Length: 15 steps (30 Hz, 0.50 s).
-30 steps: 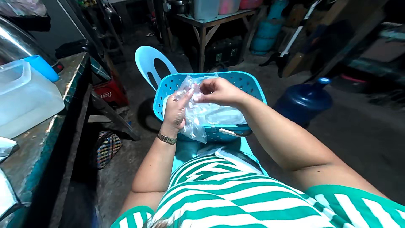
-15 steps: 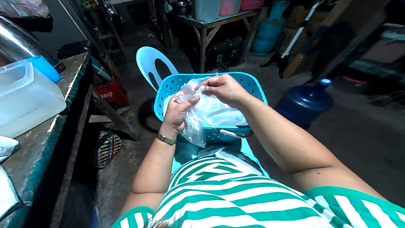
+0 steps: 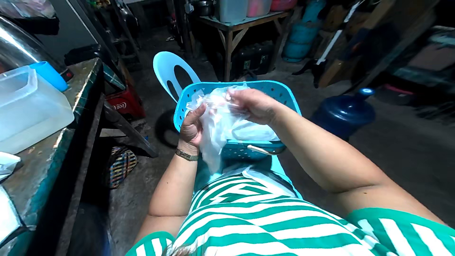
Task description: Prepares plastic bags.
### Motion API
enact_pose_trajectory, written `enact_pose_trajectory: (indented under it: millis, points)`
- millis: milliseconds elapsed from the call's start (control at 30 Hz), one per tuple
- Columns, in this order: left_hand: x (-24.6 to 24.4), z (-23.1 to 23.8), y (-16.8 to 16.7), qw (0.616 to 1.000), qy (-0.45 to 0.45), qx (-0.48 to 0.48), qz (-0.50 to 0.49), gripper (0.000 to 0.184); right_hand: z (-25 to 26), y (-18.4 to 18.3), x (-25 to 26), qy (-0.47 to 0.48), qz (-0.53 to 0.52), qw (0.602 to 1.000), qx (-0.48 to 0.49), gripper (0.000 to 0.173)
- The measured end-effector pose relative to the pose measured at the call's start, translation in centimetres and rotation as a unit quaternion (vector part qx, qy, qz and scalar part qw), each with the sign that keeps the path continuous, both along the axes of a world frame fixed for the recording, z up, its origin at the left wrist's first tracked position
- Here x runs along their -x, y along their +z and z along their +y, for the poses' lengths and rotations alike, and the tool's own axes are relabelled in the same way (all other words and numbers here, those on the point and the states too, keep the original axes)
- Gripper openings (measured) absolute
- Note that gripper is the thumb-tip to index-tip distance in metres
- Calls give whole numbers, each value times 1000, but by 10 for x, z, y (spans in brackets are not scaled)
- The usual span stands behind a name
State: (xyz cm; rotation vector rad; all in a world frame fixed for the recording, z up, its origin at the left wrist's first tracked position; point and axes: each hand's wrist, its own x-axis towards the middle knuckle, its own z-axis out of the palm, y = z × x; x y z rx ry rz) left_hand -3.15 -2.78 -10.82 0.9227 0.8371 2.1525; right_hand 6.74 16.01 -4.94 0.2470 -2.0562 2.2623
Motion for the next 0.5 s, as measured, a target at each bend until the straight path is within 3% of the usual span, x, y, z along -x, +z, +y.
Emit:
enact_pose_trajectory:
  millis: [67, 100, 200, 300, 367, 500]
  points:
    - [1, 0, 2, 1000, -18, -24, -3, 25, 0, 0, -3, 77, 5, 995, -64, 13]
    - [1, 0, 3, 999, -21, -29, -3, 25, 1, -1, -2, 86, 36, 994, -60, 13]
    - [4, 0, 2, 997, -70, -23, 14, 31, 9, -7, 2, 43, 122, 989, 68, 23]
    - [-1, -8, 1, 996, -53, 1, 77, 20, 9, -5, 3, 66, 109, 979, 157, 29]
    - [-2, -13, 0, 994, -31, -10, 99, 21, 2, -1, -1, 55, 69, 990, 113, 34]
    - [-3, -11, 3, 998, -24, -16, 47, 14, -1, 4, -5, 73, 6, 996, -57, 41]
